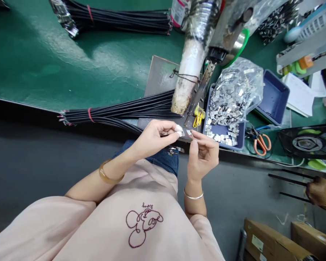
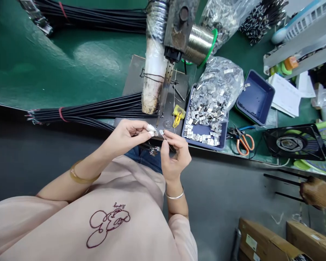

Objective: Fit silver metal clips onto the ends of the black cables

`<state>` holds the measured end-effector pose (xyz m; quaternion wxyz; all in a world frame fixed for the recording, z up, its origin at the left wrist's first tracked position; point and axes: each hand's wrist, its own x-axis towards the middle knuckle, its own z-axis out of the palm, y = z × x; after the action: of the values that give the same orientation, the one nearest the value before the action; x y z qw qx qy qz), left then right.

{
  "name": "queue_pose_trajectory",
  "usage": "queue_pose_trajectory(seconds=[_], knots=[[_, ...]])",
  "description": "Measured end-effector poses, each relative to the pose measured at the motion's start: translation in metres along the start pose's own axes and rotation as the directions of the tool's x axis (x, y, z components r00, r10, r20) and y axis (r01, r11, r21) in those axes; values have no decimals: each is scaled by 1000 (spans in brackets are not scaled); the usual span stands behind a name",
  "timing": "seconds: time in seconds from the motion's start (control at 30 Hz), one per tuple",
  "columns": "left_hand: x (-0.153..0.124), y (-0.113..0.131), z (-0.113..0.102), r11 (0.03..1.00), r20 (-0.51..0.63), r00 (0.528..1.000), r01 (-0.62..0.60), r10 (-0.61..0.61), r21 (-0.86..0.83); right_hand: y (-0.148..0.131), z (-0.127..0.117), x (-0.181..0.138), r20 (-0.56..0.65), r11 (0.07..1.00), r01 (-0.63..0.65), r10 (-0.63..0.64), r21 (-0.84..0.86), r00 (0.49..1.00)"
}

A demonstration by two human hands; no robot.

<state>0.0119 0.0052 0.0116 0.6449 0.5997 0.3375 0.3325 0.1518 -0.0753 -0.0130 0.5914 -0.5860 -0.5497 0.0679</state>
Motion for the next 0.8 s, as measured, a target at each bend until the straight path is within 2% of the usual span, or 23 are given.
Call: queue_pose_trajectory(seconds=[0.1, 0.33, 0.43, 0.53, 0.7, 0.8], knots=[[0, 0, -1, 1000, -25, 1000, 5, -5, -14, 2, 0, 0, 62, 1000, -6, 8, -29, 998], [2, 0, 1, 999, -76, 997, 16, -20, -44, 5, 4, 1, 90, 944, 265, -252, -196, 963], [3, -1, 3, 1000, -101, 995, 8, -10, -19, 6, 6, 2, 81, 917, 317, -306, -242, 949], [3, -3, 5, 1000, -123, 992, 9, -8, 12, 8, 6, 2, 70, 928, 299, -290, -221, 954], [5, -4, 7, 1000, -142, 990, 17, -13, 26, 10, 6, 4, 75, 970, 180, -170, -162, 983], [6, -4, 9, 1000, -171, 985, 20, -18, 9, 9, 6, 7, 83, 971, 166, -154, -173, 985]])
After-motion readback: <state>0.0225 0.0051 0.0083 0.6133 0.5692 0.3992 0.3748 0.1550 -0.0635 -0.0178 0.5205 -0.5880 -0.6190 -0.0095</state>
